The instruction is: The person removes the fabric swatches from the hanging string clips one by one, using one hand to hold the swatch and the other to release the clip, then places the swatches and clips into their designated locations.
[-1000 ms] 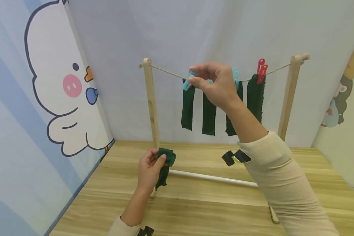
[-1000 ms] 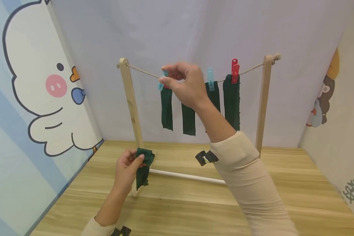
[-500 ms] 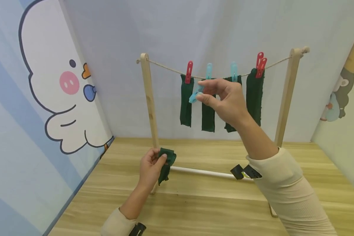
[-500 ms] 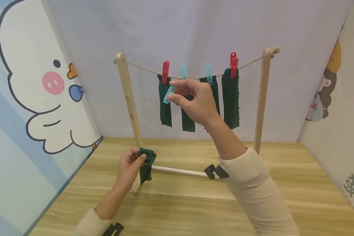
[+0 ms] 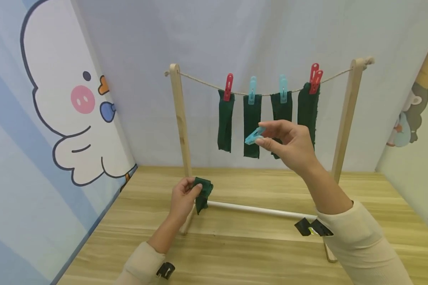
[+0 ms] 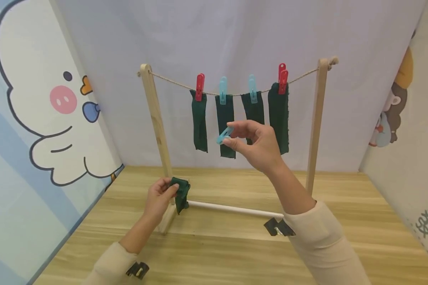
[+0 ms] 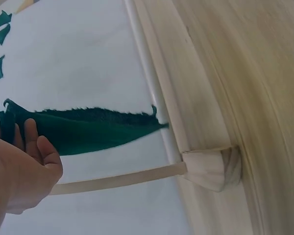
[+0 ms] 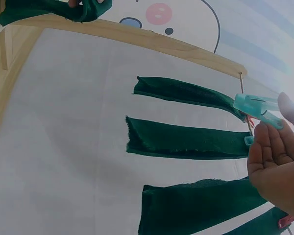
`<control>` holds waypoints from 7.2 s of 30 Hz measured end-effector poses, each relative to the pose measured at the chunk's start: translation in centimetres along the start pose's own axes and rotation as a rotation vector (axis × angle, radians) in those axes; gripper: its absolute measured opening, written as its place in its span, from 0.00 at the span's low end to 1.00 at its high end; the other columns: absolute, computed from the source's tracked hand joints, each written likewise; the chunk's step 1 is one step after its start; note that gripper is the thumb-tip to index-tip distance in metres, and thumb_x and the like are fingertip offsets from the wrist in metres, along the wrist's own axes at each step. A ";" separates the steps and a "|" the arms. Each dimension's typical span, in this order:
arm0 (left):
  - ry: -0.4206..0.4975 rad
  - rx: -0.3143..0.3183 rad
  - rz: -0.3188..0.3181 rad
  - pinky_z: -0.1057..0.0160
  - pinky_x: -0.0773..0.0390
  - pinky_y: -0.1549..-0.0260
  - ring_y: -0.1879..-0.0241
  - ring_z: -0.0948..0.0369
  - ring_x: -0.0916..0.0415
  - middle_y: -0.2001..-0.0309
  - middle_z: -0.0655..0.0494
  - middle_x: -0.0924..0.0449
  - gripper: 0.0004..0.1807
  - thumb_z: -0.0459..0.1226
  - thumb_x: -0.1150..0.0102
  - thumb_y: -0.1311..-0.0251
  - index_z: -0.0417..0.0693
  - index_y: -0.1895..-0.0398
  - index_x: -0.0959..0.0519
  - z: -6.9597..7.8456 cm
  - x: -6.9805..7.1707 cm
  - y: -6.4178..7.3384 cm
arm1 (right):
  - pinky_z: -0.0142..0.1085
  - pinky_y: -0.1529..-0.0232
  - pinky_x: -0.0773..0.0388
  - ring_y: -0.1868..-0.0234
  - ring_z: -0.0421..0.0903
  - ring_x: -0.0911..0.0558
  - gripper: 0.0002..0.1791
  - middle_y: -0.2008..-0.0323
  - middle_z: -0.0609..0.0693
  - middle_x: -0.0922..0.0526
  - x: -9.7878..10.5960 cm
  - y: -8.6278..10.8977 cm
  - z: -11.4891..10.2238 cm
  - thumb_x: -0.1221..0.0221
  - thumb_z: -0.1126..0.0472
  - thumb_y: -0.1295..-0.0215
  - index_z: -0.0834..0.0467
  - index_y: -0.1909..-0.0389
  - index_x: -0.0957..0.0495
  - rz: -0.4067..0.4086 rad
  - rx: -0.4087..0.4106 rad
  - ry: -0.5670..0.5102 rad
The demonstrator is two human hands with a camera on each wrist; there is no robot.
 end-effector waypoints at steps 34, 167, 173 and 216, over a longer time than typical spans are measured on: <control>0.030 0.312 -0.001 0.61 0.24 0.64 0.68 0.60 0.25 0.66 0.50 0.21 0.08 0.28 0.47 0.40 0.30 0.60 0.27 -4.0 2.6 5.9 | 0.28 0.61 0.24 0.65 0.42 0.22 0.16 0.65 0.56 0.22 1.6 9.5 6.0 0.41 0.78 0.46 0.74 0.56 0.29 -0.051 -0.247 -0.017; -0.607 0.073 -0.327 0.46 0.31 0.51 0.43 0.49 0.35 0.43 0.47 0.30 0.25 0.43 0.41 0.39 0.44 0.41 0.31 4.0 2.1 3.8 | 0.50 0.59 0.25 0.55 0.60 0.25 0.32 0.54 0.64 0.27 2.6 16.8 12.9 0.35 0.54 0.44 0.69 0.45 0.35 -0.517 -0.739 0.352; -0.477 0.038 -0.245 0.48 0.32 0.49 0.43 0.51 0.35 0.43 0.49 0.30 0.25 0.42 0.40 0.40 0.45 0.41 0.32 4.6 1.3 2.2 | 0.48 0.55 0.25 0.52 0.58 0.25 0.31 0.52 0.62 0.26 1.8 12.2 9.8 0.36 0.54 0.42 0.68 0.45 0.34 -0.488 -0.594 0.363; 0.105 0.029 -0.238 0.54 0.35 0.44 0.41 0.53 0.36 0.37 0.49 0.37 0.29 0.32 0.45 0.38 0.47 0.34 0.40 5.0 -5.2 -4.2 | 0.31 0.54 0.26 0.47 0.52 0.26 0.30 0.44 0.62 0.28 -0.5 -1.0 -1.6 0.42 0.70 0.38 0.66 0.36 0.41 -0.132 -0.145 0.026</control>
Point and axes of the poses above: each hand's wrist, its own y-axis away from the middle knuckle, its own x-axis out of the back of the hand, z = x × y, the point moved 7 cm from there along -y, towards the middle knuckle
